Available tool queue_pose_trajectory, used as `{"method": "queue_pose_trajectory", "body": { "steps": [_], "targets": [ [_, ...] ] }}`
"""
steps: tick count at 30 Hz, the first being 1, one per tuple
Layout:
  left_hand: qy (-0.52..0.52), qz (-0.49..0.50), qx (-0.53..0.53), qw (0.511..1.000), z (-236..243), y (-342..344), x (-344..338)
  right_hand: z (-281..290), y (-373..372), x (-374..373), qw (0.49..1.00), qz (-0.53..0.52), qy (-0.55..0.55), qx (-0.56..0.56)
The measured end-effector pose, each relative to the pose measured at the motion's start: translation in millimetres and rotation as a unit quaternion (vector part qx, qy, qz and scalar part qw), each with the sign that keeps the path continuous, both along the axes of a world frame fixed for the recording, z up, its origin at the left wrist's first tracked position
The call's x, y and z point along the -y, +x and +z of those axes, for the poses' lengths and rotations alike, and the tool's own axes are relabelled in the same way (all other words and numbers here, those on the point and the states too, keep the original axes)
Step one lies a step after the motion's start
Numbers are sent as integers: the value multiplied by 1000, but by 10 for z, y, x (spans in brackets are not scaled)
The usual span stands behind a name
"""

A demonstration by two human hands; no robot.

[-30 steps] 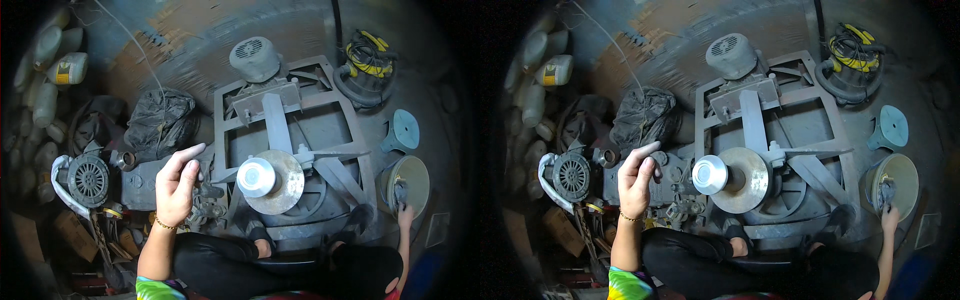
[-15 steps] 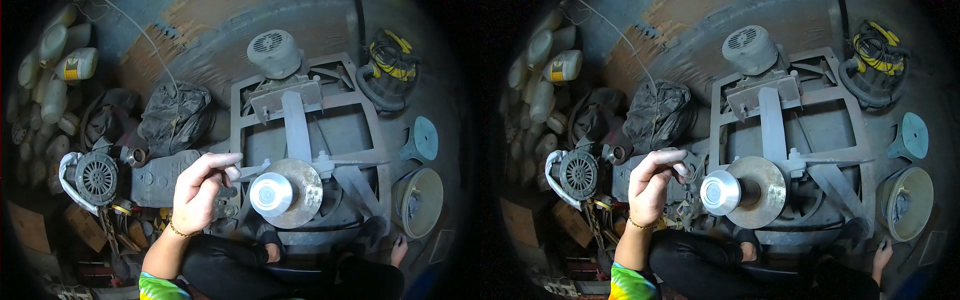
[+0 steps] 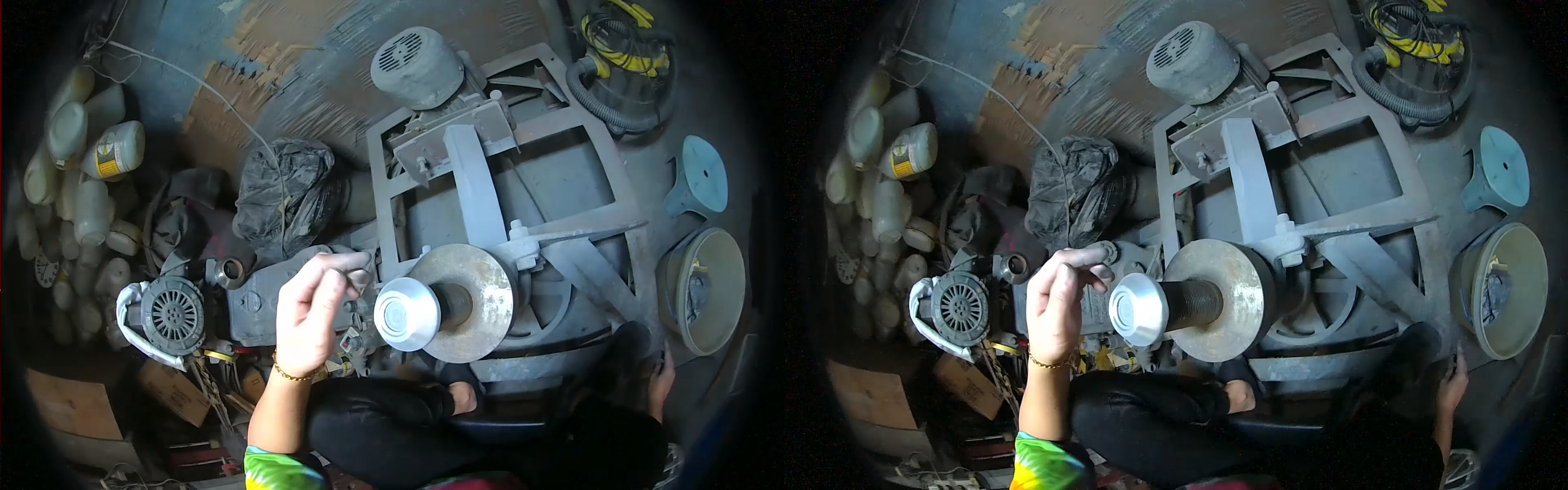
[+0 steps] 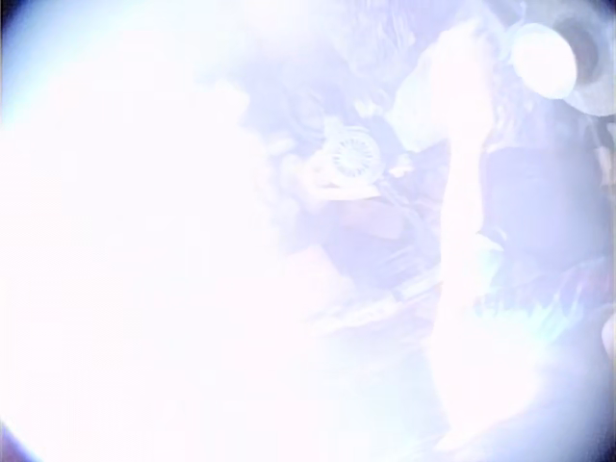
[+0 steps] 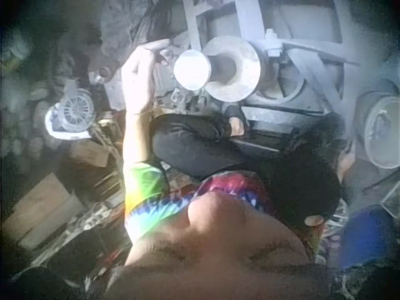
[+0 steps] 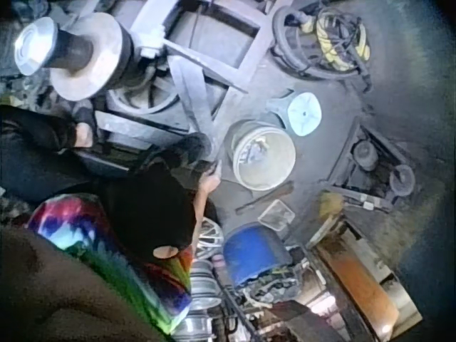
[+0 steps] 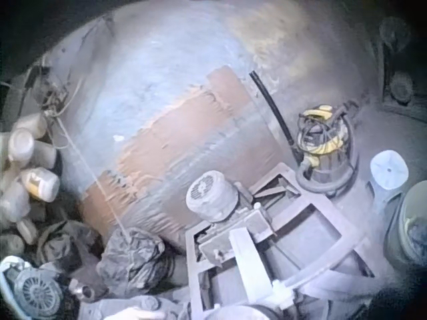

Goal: The person holds a small round object against a rotating polishing wheel, periodically removing it to check the surface and using a small piece of grey material to apply friction. Later, they pick up a white cloth and wipe a metal component on the workbench.

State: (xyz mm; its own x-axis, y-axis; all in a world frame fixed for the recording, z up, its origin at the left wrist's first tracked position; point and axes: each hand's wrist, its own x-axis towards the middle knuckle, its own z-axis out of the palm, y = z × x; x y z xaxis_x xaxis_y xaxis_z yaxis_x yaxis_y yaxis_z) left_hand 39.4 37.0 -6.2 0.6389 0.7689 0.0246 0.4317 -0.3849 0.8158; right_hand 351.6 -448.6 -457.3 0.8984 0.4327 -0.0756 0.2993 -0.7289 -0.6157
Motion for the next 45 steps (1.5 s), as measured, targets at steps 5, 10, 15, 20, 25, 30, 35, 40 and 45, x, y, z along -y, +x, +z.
{"method": "queue_pose_trajectory", "body": {
  "steps": [5, 10, 15, 20, 25, 30, 35, 40, 45],
  "targets": [
    [100, -103, -76, 987, 42, 129, 20, 29, -34, 54, 990, -36, 8, -136],
    [169, -208, -120, 956, 75, 236, 68, -149, 8, 183, 992, -41, -42, -112],
    [225, -265, -68, 935, 135, 156, 137, 351, -20, -192, 996, -25, -38, -77],
    [121, 60, 99, 986, 328, -79, 274, 263, 99, -196, 997, -35, 52, 41],
    [63, 186, 221, 955, 503, -902, 369, 655, 288, -546, 994, 16, -30, 102],
    [52, 148, 286, 945, 384, -1421, 644, 308, 935, -329, 972, 157, 79, 157],
    [46, 303, 206, 929, 166, -2505, 811, 1585, 573, -1194, 990, 84, 46, 101],
    [425, 478, 88, 764, 1005, -3416, 415, 2583, 532, -1896, 972, 91, 111, 184],
    [488, 576, 57, 654, 1840, -4789, -821, 3678, 117, -2547, 902, 196, 200, 329]
  ]
}}
